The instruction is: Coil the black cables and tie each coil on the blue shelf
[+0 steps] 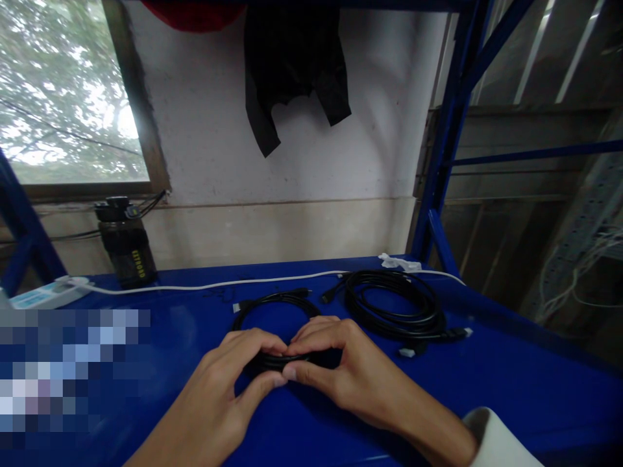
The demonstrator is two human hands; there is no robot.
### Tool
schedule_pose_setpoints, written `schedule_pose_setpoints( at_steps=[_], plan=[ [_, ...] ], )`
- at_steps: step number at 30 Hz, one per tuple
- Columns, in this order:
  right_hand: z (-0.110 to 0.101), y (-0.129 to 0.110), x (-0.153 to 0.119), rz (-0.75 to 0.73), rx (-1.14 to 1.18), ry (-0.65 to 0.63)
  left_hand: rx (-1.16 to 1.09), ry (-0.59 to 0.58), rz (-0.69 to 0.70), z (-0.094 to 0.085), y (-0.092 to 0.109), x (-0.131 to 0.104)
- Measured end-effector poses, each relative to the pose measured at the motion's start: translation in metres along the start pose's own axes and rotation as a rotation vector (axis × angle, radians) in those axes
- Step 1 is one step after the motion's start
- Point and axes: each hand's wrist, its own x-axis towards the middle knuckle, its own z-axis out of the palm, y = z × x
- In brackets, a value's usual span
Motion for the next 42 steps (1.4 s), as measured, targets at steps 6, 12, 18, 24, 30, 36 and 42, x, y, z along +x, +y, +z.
schedule_pose_setpoints(
  at_steps=[6, 12, 18, 24, 30, 36, 42],
  plan=[
    [-0.002, -0.006, 0.000, 0.014, 0.006, -0.068, -0.009, -0.012, -0.035, 0.000, -0.001, 0.000],
    [0.000, -0.006, -0.001, 0.054, -0.030, -0.042, -0.046, -0.011, -0.031, -0.001, 0.003, 0.001],
    [0.000, -0.005, -0.003, 0.018, -0.068, -0.029, -0.039, -0.008, -0.029, -0.001, 0.000, 0.003],
    [0.002, 0.001, -0.003, 0.080, -0.101, 0.033, -0.018, 0.043, 0.018, 0.000, -0.004, 0.002],
    [0.001, -0.002, -0.002, 0.006, -0.160, 0.062, -0.021, 0.008, 0.090, -0.002, 0.001, 0.004],
    [0.001, -0.002, -0.005, 0.013, -0.186, 0.002, -0.059, -0.033, 0.109, -0.002, 0.000, 0.004],
    [0.000, 0.001, -0.010, -0.039, -0.219, -0.051, -0.054, -0.015, 0.100, 0.002, 0.004, 0.003]
  ],
)
